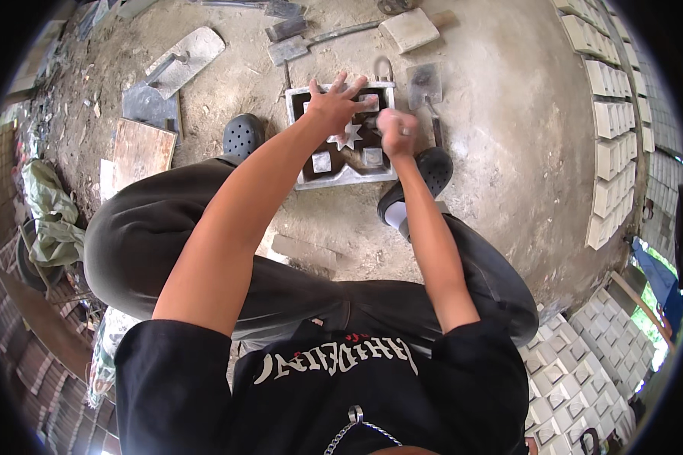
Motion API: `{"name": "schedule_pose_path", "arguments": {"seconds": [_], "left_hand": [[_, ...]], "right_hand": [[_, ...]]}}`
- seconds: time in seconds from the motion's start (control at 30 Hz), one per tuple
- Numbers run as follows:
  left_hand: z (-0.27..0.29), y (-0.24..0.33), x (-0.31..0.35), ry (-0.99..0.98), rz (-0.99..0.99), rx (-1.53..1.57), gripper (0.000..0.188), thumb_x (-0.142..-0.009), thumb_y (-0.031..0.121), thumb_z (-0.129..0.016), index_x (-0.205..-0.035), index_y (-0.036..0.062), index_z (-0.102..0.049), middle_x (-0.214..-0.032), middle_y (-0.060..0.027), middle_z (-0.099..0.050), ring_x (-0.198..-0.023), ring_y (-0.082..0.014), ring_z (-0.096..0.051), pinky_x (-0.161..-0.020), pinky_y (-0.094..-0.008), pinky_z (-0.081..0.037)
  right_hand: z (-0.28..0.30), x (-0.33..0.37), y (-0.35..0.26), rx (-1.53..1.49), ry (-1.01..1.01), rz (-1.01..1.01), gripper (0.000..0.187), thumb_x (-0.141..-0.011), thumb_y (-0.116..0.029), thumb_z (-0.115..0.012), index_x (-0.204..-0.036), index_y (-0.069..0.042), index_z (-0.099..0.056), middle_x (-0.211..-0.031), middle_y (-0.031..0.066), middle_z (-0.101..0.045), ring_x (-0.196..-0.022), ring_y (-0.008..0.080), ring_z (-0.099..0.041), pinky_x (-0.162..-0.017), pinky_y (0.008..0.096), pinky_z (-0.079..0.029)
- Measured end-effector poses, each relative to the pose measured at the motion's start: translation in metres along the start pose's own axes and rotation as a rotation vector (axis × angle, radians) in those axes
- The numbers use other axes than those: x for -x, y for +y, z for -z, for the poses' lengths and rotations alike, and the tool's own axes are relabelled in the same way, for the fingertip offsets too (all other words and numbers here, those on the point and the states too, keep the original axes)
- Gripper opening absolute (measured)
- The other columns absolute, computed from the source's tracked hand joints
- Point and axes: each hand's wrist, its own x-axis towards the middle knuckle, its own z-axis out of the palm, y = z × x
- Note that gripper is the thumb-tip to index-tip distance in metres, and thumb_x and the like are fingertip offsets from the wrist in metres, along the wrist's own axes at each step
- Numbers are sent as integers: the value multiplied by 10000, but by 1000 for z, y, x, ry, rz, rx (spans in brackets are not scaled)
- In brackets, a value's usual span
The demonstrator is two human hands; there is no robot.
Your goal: The person cleans a decorative mold with a small tool and then scoops building material into it using a trowel.
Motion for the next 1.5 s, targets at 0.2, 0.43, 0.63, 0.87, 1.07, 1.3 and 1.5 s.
{"name": "schedule_pose_path", "arguments": {"seconds": [0.2,0.43,0.63,0.87,1.07,1.3,1.5], "left_hand": [[3,-1,0,-6,5,-3,1070,-585,384,-853,-1435,475,-211,-1572,77,-51,-1438,-270,-111,-1025,-711,-242],[1,-4,-2,10,-5,33,1083,-560,395,-859,-1435,466,-226,-1572,73,-48,-1432,-266,-144,-1033,-683,-272],[1,-9,-1,18,-34,40,1086,-548,412,-862,-1431,476,-234,-1572,74,-59,-1401,-296,-228,-1033,-640,-303],[1,-13,-2,6,-71,46,1103,-531,448,-859,-1428,497,-219,-1575,68,-46,-1390,-307,-245,-1049,-623,-289],[3,-14,-2,2,-83,52,1092,-541,426,-862,-1432,479,-233,-1573,69,-61,-1384,-303,-255,-1049,-602,-302],[0,-17,-3,31,-109,72,1056,-520,431,-863,-1415,457,-303,-1574,49,-77,-1365,-313,-280,-1046,-592,-308],[-1,-29,-4,78,-199,81,1013,-520,442,-853,-1405,422,-363,-1566,32,-124,-1332,-315,-325,-1024,-575,-335]], "right_hand": [[-12,-6,0,-134,259,-229,343,-859,-136,-430,-532,-35,-406,-514,-3,-424,-477,91,-389,-457,287,-294],[-34,-1,4,-115,501,-328,360,-848,-198,-457,-527,-78,-347,-527,-2,-417,-493,99,-396,-468,267,-297],[-34,-5,-1,-20,498,-189,371,-876,-227,-475,-590,9,-474,-541,-8,-476,-517,96,-437,-472,299,-333],[-32,-9,-5,-145,605,-203,349,-852,-151,-437,-521,-108,-337,-524,-17,-403,-470,76,-365,-446,270,-258],[-35,-11,2,-73,345,-306,367,-882,-194,-450,-548,-48,-410,-525,-28,-431,-488,74,-396,-448,285,-294],[-45,-9,-3,5,331,-86,342,-869,-155,-462,-545,-47,-455,-531,-17,-459,-465,88,-405,-438,284,-297],[-39,-13,2,30,560,-267,368,-869,-176,-458,-560,19,-418,-490,-22,-423,-478,92,-430,-449,303,-336]]}}
